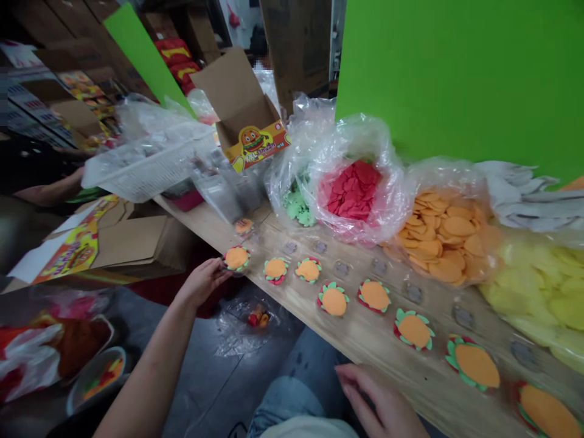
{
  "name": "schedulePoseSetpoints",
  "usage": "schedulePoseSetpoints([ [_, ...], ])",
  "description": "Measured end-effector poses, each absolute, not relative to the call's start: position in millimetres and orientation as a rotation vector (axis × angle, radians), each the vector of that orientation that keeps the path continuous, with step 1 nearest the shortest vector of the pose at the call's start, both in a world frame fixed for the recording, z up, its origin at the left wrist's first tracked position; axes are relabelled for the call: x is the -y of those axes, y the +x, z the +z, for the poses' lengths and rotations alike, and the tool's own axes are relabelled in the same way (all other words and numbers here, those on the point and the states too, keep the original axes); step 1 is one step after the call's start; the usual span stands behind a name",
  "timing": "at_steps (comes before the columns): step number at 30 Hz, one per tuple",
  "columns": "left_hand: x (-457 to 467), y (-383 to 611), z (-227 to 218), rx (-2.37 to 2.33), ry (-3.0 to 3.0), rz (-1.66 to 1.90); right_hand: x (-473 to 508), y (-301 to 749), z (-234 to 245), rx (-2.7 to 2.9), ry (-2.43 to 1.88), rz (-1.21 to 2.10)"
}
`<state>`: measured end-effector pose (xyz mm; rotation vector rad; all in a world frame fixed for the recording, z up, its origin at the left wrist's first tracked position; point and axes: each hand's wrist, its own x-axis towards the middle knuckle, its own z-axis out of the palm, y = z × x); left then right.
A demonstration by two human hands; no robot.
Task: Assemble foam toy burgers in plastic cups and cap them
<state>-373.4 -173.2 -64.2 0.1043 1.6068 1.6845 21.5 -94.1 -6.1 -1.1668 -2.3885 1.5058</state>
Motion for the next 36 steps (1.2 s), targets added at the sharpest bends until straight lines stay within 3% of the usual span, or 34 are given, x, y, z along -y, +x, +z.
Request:
schedulePoseSetpoints([
  [4, 192, -346, -35, -1.475, 0.215, 1.586, 81, -34, 2, 1.727, -1.089, 1.996],
  [7, 182, -300, -19, -1.378, 0.34, 1.394, 60, -70, 5, 1.232, -1.139, 2.156],
  [16, 135, -198, -6, -1.092, 0.342, 1.153, 60, -2, 23, 1.912, -0.824, 1.229],
  [22, 125, -161, 5, -0.975, 0.301, 1.14, 71, 34, 26, 2.449, -0.589, 0.813],
  [27, 124, -140, 12, -0.891, 0.264, 1.157, 82, 44, 15, 2.57, -0.596, 0.51],
  [32, 131, -128, 9, -0.981, 0.467, 1.246, 94, 54, 7, 2.556, -0.554, 0.487],
  [36, 140, -131, 6, -1.07, 0.756, 1.038, 94, 68, 18, 2.25, -1.007, 0.718],
])
